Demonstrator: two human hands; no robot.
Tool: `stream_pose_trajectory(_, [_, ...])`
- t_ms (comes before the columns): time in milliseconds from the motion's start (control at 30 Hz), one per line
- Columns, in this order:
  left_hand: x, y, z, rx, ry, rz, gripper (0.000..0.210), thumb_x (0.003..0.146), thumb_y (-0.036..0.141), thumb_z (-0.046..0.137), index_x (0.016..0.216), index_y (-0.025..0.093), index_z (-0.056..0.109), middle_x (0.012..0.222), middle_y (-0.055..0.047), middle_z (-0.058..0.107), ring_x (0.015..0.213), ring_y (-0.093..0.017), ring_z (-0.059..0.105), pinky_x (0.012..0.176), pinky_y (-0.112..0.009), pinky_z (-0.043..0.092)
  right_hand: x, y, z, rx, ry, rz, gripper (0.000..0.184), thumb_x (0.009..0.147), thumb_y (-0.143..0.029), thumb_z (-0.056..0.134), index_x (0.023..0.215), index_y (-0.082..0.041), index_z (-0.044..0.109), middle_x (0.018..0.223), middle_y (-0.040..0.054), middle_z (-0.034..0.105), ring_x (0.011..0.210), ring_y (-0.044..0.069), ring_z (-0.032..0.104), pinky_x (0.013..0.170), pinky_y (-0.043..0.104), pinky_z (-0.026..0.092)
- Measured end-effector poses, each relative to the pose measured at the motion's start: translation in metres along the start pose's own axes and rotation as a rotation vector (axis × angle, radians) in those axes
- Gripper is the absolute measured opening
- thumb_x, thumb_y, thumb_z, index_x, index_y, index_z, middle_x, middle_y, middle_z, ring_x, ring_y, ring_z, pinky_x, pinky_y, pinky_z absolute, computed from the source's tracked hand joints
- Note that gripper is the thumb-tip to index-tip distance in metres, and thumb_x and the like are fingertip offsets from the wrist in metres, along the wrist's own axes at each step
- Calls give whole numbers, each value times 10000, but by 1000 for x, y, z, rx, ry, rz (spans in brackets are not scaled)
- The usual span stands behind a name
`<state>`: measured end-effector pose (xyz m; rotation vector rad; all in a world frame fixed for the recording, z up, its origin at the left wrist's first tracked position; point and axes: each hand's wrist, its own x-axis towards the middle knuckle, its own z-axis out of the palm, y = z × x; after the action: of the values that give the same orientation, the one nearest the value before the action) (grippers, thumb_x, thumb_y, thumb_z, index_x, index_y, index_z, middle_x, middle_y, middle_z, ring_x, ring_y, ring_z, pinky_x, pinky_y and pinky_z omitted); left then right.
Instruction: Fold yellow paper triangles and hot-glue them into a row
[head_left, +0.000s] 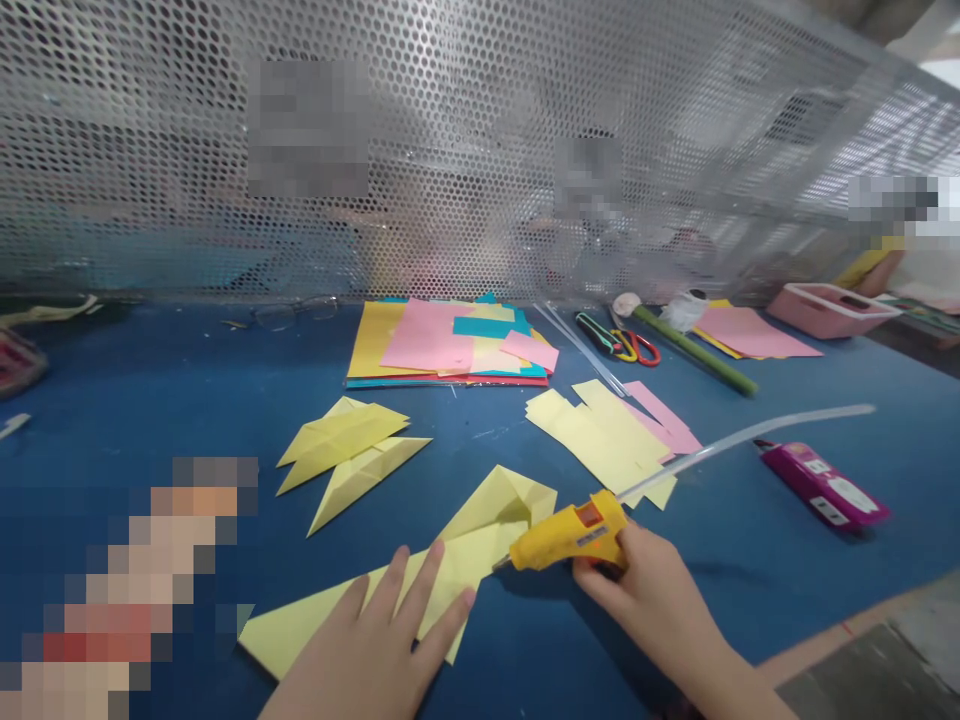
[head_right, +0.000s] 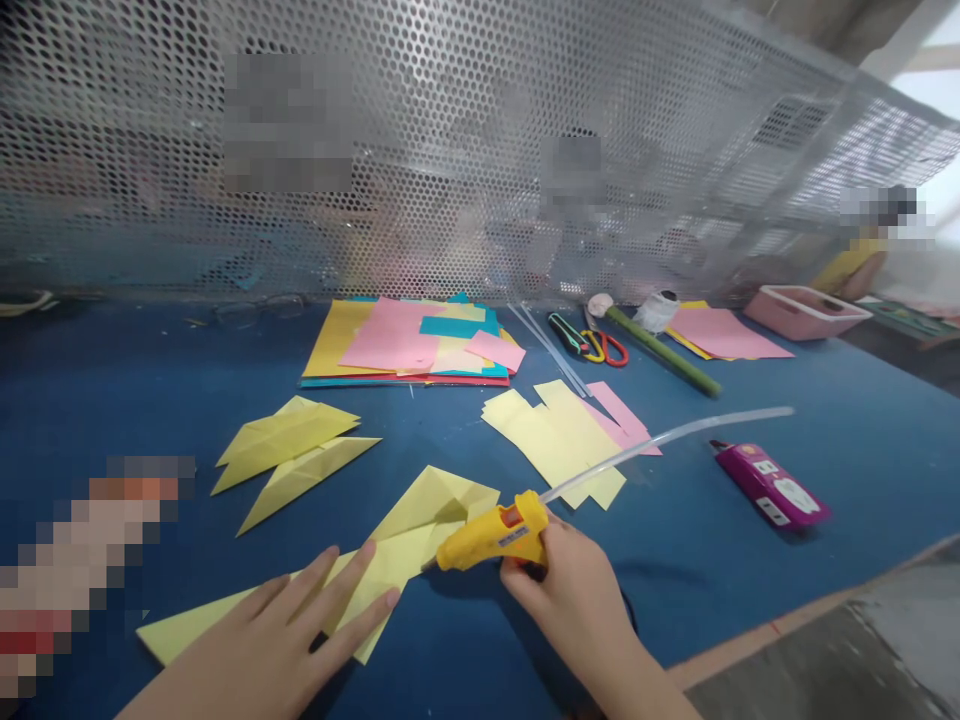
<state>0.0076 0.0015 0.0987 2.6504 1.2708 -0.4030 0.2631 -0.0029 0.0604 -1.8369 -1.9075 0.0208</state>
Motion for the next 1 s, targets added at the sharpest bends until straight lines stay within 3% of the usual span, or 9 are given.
stream_pose_trajectory(200, [4,-4,1,-26,1,-7,772,798,362,665,1482,287,314,1536,-127,351,1405,-353,313,1076,-478,365,0,-4,3,-120,25,-103,216,744,-256,431,539,-226,495,528,60,594,409,175,560,405,254,385])
stream_pose_trajectory(500, [0,-6,-3,12,-139,57,870,736,106,709,1442,367,272,1517,-116,268,1343,-396,373,1024,-520,428,-4,1,7,-203,56,-149,269,783,-232,408,573,-206,573,506,75,594,433,206,586,412,268,404])
stream_pose_trajectory(700, [4,-3,-9,38,-118,41,921,682,17,698,1422,380,288,1496,-109,279,1327,-393,380,1014,-512,442,-5,3,8,-202,42,-139,274,805,-260,417,571,-230,556,545,78,624,477,209,606,440,268,433])
stream_pose_trajectory(900, [1,-9,0,8,-99,89,929,670,9,673,1443,353,287,1500,-144,290,1322,-417,385,1000,-545,446,-3,4,5,-198,48,-102,347,831,-301,415,489,-259,453,403,24,477,357,183,491,372,267,366])
stream_pose_trajectory(1000, [1,-8,1,16,-85,83,936,672,10,683,1439,371,288,1500,-133,298,1321,-412,390,1004,-540,444,-2,3,3,-191,69,-101,369,829,-304,420,467,-250,463,429,37,514,357,179,511,363,262,367])
